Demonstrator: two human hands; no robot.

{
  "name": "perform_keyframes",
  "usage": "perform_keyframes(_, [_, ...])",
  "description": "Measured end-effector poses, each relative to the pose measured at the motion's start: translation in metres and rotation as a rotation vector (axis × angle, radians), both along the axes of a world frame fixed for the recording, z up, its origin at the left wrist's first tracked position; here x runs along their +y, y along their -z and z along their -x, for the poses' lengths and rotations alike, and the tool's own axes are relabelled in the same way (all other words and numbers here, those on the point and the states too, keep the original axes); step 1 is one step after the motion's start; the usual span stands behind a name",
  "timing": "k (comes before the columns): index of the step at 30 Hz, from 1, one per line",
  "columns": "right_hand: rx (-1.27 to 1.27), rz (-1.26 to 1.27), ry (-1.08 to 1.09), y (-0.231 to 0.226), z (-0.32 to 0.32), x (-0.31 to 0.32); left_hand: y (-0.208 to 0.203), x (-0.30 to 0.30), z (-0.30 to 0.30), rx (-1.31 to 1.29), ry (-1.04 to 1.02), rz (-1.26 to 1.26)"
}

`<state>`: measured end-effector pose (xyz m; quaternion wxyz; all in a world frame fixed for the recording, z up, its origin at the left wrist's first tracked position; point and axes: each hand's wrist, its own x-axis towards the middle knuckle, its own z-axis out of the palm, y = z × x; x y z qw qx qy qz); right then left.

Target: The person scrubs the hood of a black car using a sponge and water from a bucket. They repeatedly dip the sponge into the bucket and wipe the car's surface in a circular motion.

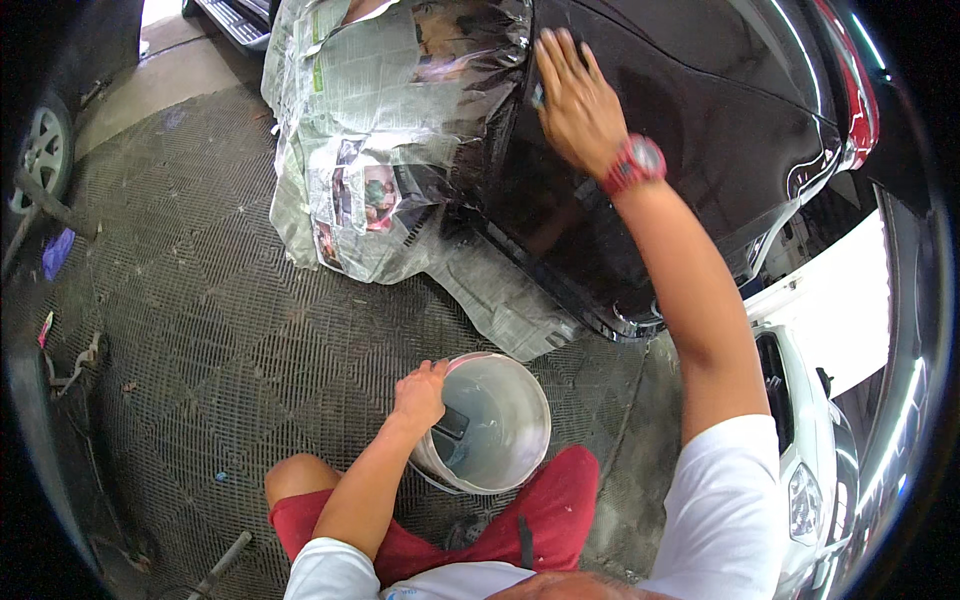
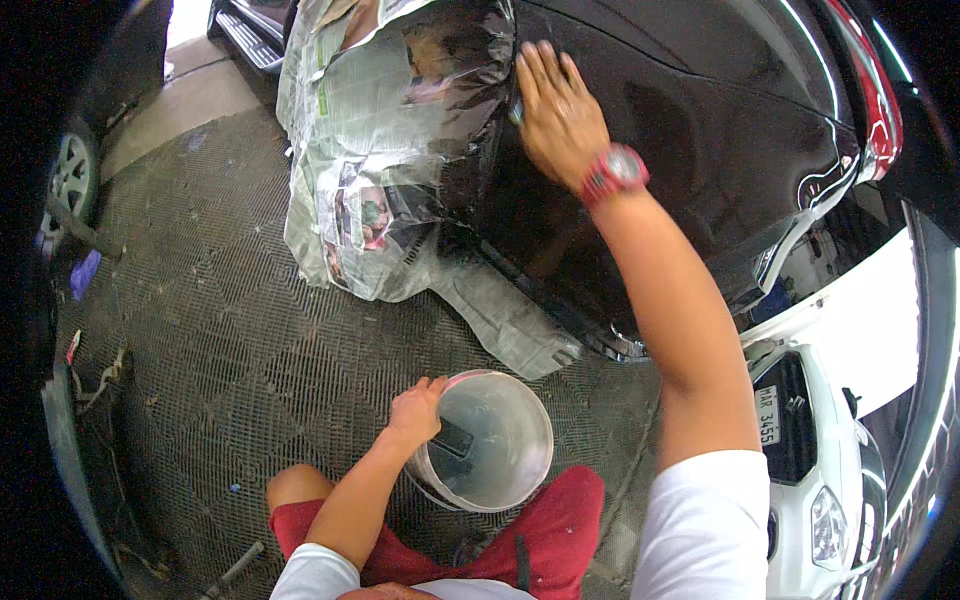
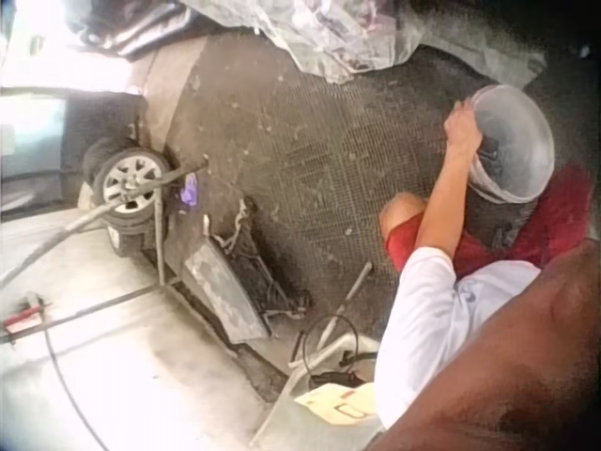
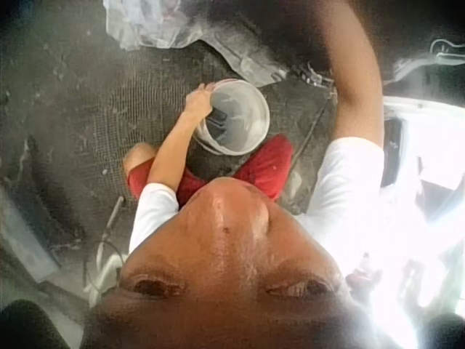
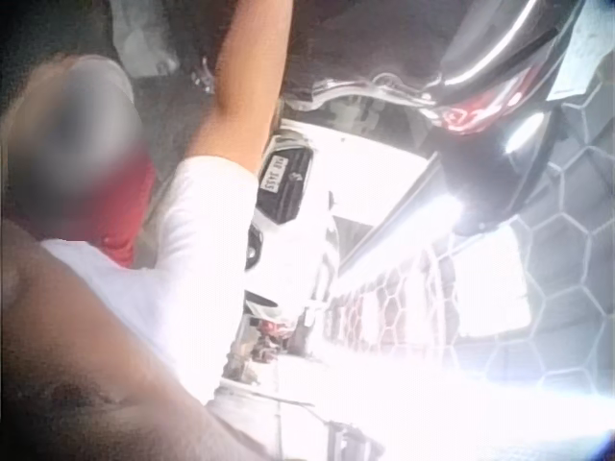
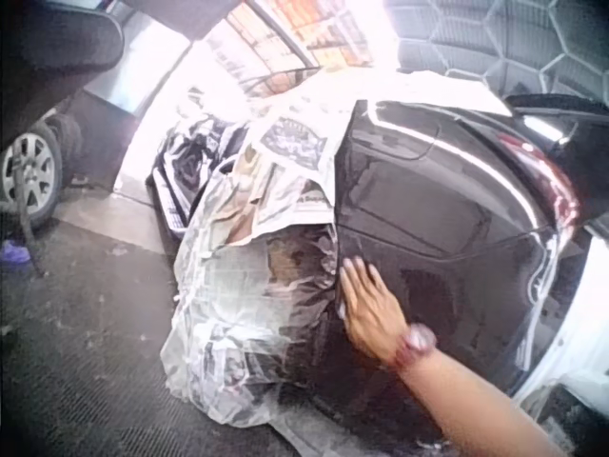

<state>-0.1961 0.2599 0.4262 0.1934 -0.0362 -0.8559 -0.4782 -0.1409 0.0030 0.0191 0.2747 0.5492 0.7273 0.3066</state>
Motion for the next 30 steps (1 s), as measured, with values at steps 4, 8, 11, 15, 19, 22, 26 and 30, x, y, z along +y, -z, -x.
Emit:
perform_keyframes(4, [0.159,-0.03,0.012,-0.005,0.032,0.002,0.002,0.001,-0.003,0.019,-0.011,-0.015])
perform_keyframes(8, [0.215,0.037,0.083,-0.022,-0.064,-0.018,0.005,-0.003,0.009,0.064,-0.021,0.028])
perform_keyframes(11, [0.309,0.055,0.107,-0.009,-0.089,-0.011,0.005,-0.002,0.003,0.098,-0.002,0.046])
perform_keyframes(15, [0.365,0.025,-0.068,-0.006,-0.022,0.006,0.0,0.0,-0.004,0.098,0.008,-0.016])
perform_keyframes(19, [0.193,-0.034,0.046,-0.013,0.051,0.003,-0.002,-0.002,-0.002,0.091,-0.009,-0.023])
perform_keyframes(22, [0.241,0.041,-0.079,-0.016,0.01,0.001,0.002,-0.008,0.003,0.078,-0.032,-0.012])
perform_keyframes(26, [0.274,0.004,0.017,-0.007,0.002,0.003,0.005,-0.001,-0.003,0.084,-0.019,-0.021])
perform_keyframes(30, [0.233,-0.013,0.026,-0.01,0.052,0.013,0.003,-0.003,-0.004,0.069,-0.032,-0.091])
